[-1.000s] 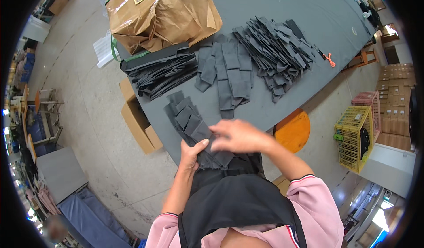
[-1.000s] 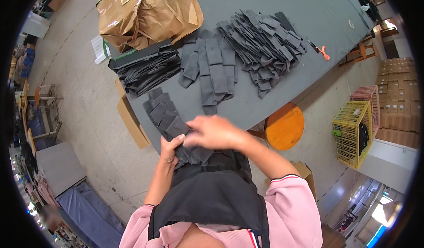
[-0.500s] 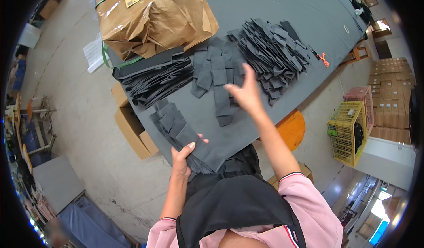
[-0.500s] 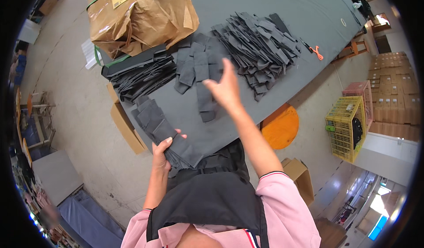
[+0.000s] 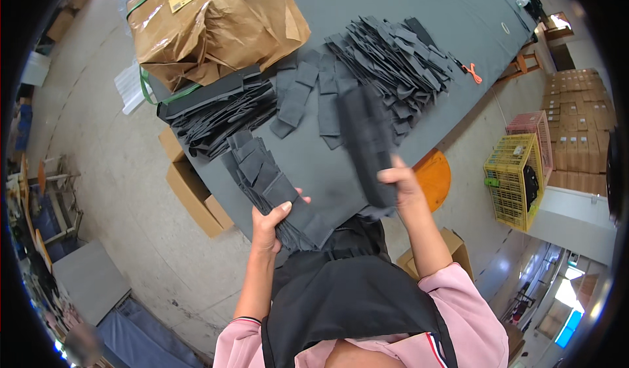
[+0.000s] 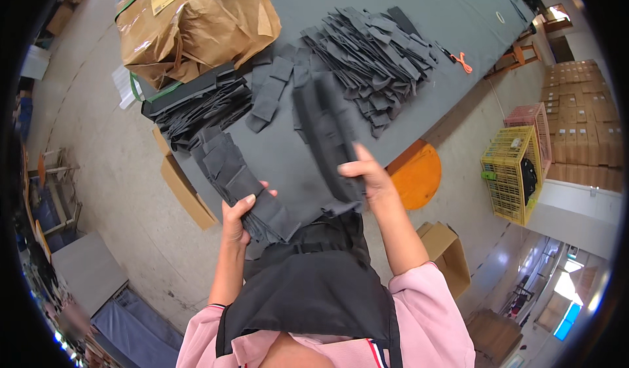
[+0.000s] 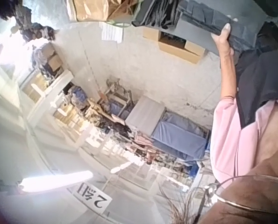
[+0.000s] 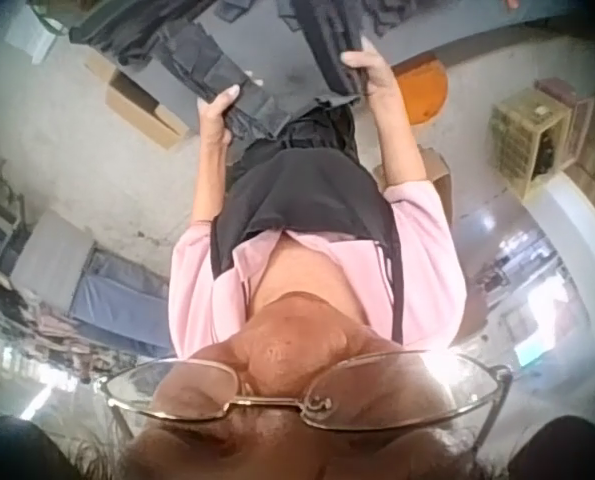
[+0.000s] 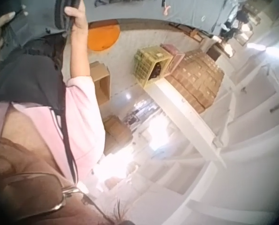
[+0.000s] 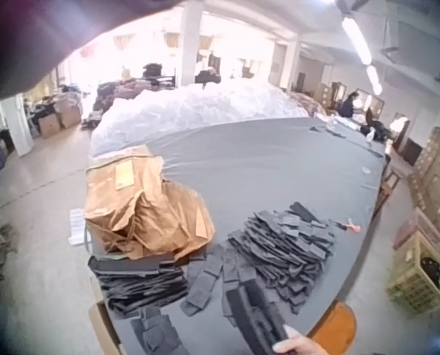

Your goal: Sorting and trimming small strips of gray fabric at a workbench in a textile manufacturing environment.

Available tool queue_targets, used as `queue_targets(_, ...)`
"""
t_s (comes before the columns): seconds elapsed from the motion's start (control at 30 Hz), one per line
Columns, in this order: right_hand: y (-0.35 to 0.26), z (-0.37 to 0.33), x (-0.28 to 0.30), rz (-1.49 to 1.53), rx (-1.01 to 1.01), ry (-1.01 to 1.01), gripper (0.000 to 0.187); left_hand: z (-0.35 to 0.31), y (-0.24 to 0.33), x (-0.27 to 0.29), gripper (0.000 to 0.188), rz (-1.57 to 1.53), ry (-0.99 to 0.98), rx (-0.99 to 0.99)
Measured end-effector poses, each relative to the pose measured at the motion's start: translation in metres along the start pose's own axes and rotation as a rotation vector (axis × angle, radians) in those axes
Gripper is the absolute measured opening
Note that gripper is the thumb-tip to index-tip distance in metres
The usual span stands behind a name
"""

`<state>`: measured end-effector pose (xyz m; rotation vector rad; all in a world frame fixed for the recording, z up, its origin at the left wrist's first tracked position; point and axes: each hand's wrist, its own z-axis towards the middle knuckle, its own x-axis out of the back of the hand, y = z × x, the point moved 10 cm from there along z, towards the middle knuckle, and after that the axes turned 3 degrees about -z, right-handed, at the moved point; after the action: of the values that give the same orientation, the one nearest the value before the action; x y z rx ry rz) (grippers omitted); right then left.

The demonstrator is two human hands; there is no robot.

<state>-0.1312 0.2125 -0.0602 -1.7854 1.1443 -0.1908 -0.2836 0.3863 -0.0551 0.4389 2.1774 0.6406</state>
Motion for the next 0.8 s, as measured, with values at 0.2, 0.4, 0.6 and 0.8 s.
queue_targets(0.2,0.034,-0.043,-0.009,0.347,-0.184,-0.017,0.06,0.004,-0.024,0.01,0.045,0.121,0.095,0.022)
queue_targets(0.4,0.046,-0.037,-0.002,-0.158,-0.139,0.098,0.046,0.013,-0.049,0.018,0.056,0.255,0.171,0.026)
queue_targets(0.6,0.061,-0.019,-0.008,-0.165,-0.043,0.288,0.032,0.019,-0.082,0.025,0.067,0.067,0.161,0.125)
queue_targets(0.8,0.089,-0.025,-0.015,0.243,-0.248,0.341,0.045,0.022,-0.05,-0.011,0.069,0.708,0.136,-0.13)
